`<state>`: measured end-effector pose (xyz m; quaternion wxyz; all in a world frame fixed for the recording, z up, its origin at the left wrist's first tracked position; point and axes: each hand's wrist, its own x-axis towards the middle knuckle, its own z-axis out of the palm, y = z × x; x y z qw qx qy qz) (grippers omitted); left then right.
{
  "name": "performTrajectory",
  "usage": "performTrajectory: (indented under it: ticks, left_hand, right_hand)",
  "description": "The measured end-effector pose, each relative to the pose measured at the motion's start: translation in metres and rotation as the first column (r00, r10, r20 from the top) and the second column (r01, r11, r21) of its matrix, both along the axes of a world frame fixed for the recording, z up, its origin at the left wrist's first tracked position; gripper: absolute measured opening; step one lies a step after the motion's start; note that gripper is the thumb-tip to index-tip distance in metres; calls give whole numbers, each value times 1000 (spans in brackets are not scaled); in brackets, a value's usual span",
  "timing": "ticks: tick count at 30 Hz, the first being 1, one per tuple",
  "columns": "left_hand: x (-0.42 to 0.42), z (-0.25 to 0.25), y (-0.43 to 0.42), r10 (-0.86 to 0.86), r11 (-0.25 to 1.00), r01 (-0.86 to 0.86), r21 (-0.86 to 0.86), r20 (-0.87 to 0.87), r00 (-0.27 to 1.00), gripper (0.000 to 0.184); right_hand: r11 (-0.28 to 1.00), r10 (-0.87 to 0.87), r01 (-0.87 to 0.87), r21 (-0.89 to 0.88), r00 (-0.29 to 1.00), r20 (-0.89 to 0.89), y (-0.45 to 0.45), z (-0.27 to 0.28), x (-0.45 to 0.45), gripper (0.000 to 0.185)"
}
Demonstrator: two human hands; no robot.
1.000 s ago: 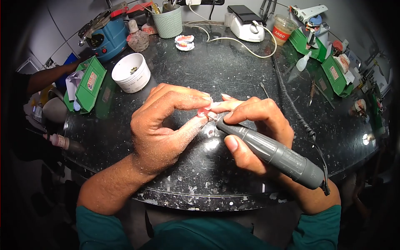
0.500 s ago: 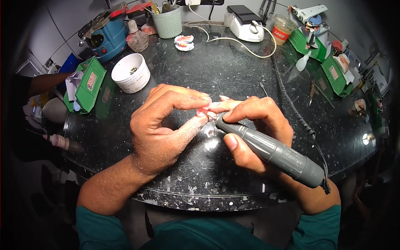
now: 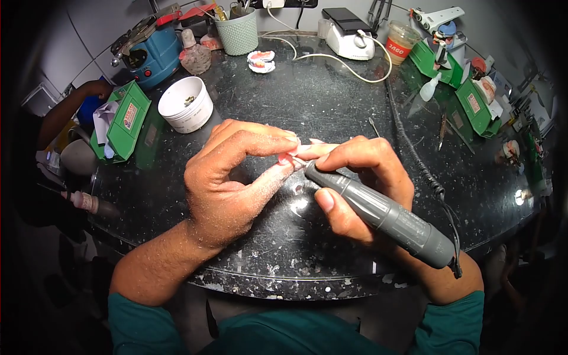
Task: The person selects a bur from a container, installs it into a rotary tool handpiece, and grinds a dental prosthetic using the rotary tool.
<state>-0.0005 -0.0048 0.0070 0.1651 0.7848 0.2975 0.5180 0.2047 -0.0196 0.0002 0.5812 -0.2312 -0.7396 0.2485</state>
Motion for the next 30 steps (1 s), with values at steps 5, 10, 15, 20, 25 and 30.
performTrajectory:
  ticks: [5, 10, 15, 20, 25, 30]
  left_hand:
    - [0, 3, -2, 7, 1000, -8, -12, -24, 1000, 26]
    - [0, 2, -1, 14, 1000, -15, -12, -21, 1000, 26]
    - [1, 4, -2, 15, 1000, -15, -25, -28, 999, 26]
    - [1, 2, 0, -9, 1000, 9, -2, -5, 1000, 27]
    - [1, 1, 0, -42, 999, 43, -23, 41, 998, 28]
    - [3, 2, -2, -54, 997, 57, -47, 68, 996, 26]
  right_hand:
    - [999, -11, 10, 31, 999, 41, 2, 1, 1, 30]
    - [999, -23, 21, 33, 998, 60, 1, 1, 0, 31]
    - [1000, -19, 18, 23, 998, 59, 1, 3, 2, 30]
    - [999, 33, -34, 13, 999, 30, 3, 0, 1, 29]
    - [998, 55, -57, 36, 997, 47, 4, 3, 1, 30]
    - [994, 102, -105, 15, 982, 159, 3, 6, 7, 32]
